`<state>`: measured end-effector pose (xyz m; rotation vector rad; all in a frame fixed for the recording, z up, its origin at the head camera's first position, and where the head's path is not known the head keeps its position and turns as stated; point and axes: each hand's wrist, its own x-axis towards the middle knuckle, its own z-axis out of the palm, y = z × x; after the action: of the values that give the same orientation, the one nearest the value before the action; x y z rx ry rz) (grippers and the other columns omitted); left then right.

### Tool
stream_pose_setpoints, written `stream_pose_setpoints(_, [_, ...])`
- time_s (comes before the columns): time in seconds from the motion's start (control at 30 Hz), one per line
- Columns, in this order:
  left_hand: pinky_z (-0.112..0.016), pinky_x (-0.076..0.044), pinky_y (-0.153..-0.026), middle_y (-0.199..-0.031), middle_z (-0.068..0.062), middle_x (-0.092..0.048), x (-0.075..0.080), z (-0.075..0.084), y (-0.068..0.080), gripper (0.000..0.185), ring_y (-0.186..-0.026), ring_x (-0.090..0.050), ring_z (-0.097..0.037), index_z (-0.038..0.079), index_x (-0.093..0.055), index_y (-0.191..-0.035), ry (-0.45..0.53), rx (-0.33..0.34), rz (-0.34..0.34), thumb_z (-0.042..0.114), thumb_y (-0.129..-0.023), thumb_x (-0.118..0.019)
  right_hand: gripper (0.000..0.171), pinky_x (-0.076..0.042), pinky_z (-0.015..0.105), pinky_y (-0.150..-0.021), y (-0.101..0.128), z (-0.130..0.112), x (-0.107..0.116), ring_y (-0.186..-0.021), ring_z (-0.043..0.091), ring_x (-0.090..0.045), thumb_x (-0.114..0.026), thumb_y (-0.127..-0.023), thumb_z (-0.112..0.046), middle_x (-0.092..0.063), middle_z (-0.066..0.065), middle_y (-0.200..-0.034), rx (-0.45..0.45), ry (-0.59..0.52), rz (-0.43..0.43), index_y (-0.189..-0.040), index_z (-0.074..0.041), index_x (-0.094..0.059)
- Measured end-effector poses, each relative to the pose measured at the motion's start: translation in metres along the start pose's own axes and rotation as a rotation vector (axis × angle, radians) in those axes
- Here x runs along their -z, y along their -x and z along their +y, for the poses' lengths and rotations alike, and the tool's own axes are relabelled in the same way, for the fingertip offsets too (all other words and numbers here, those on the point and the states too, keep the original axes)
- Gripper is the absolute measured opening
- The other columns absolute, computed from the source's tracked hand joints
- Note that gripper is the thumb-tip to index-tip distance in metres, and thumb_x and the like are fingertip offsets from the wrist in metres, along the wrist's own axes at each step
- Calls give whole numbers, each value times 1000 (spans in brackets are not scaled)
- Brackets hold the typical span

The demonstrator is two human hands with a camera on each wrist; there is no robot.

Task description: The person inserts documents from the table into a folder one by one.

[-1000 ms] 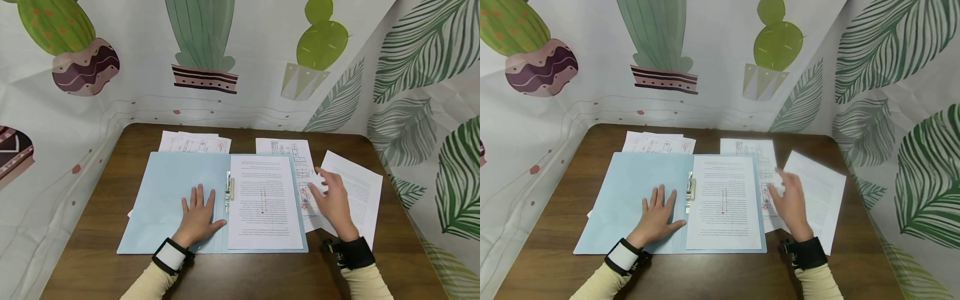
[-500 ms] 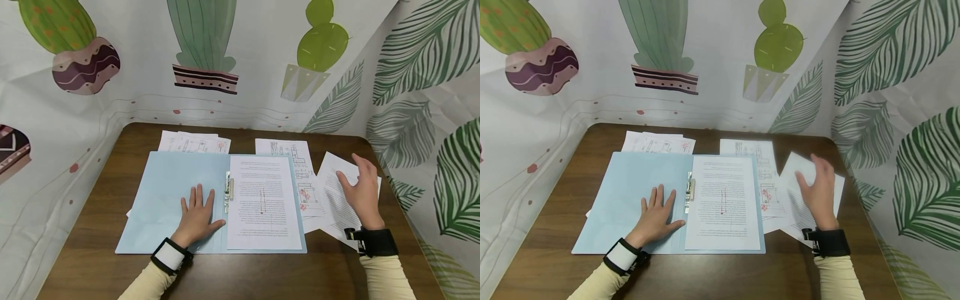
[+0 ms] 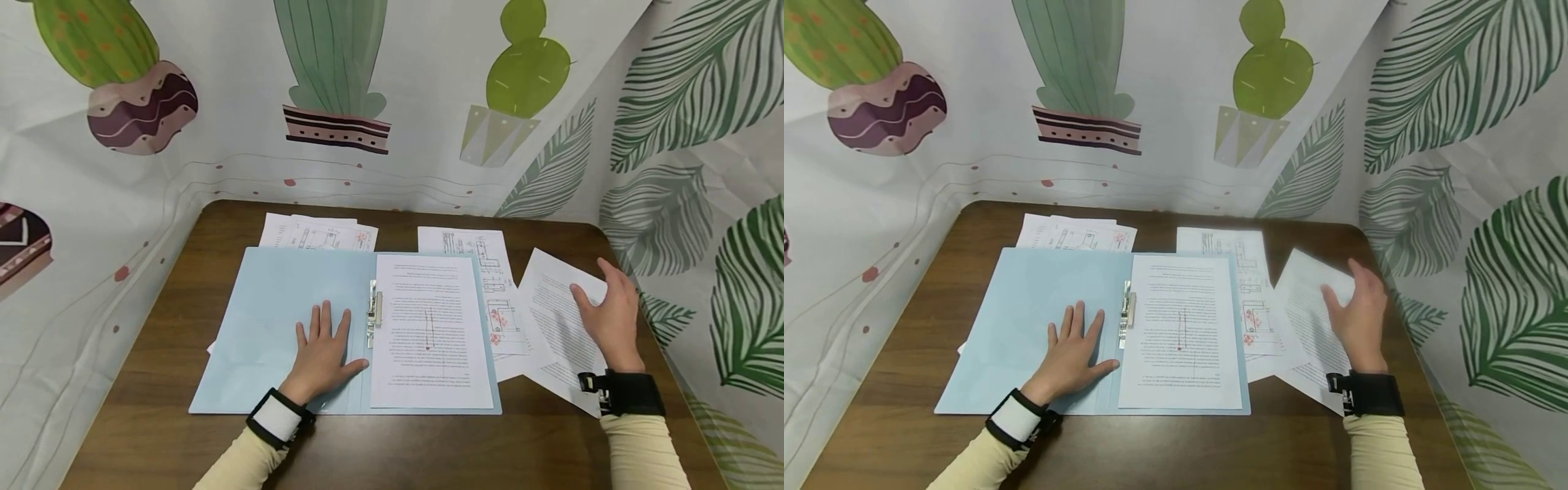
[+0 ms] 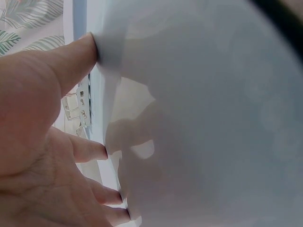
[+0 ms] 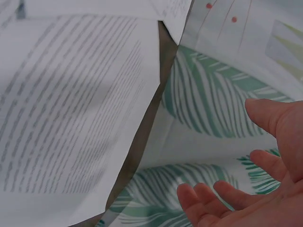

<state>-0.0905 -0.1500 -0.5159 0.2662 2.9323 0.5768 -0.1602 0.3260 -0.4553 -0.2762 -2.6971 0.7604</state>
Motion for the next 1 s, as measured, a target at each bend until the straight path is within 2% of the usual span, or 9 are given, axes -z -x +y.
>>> stream_pose_setpoints(0.37, [-80, -8, -110, -164, -37, -14, 0, 0, 0, 100, -151, -7, -57, -2, -40, -155, 2, 0, 4, 50, -82, -84, 69, -21, 65, -117, -6, 22, 6, -147, 53, -25, -64, -100, -15, -32, 35, -158, -151, 59, -83, -156, 5, -31])
stream_pose_setpoints(0.63, [-80, -7, -110, -164, -36, -13, -1, 0, 0, 100, -151, -7, -56, -2, -39, -156, 6, 3, 1, 49, -82, -84, 69, -20, 69, -114, -8, 40, 7, -142, 60, -25, -59, -102, -20, -31, 40, -154, -288, 98, -172, -156, 8, -26])
stream_pose_setpoints(1.0, [-80, -8, -111, -164, -36, -13, -1, -1, -1, 101, -152, -7, -56, -2, -39, -156, -4, 2, 6, 50, -82, -84, 77, -30, 75, -102, -7, 48, 12, -140, 65, -20, -55, -102, -34, -25, 42, -154, -439, 155, -339, -159, 4, -20])
